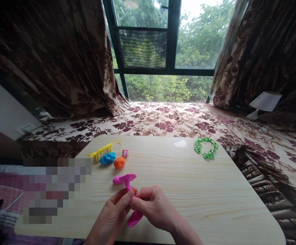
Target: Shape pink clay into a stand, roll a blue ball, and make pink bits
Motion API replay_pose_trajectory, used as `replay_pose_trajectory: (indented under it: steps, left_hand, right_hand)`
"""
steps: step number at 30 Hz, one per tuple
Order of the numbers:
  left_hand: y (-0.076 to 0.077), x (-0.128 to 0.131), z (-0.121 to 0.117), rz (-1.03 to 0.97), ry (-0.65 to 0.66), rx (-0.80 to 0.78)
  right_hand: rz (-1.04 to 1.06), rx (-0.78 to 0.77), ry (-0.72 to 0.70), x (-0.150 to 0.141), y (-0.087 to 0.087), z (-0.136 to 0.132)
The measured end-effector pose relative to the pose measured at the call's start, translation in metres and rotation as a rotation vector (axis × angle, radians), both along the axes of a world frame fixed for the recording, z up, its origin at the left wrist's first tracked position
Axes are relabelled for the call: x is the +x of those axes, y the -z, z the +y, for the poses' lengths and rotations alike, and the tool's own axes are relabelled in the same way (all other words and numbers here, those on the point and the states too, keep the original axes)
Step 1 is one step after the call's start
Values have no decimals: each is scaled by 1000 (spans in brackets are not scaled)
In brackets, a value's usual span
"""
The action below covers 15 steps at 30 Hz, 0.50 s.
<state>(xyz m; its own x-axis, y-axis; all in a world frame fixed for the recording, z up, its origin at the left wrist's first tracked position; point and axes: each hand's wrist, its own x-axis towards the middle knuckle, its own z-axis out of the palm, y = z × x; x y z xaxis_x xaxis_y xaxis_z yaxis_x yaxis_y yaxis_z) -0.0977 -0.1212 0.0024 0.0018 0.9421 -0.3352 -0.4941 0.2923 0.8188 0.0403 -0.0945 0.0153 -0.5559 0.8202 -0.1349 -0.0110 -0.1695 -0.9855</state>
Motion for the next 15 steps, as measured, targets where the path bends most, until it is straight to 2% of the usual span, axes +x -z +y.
replay_pose_trajectory:
  steps: [5,11,15]
  left_hand:
    - [1,3,0,16,-39,-15]
    - [4,3,1,149,-128,0]
    - [11,1,2,163,-129,36]
  right_hand:
    - [-45,58,-17,-2,1,-2]
    - [-453,544,169,-2,-2,-5]
    - [-573,707,211,-1,-3,-5]
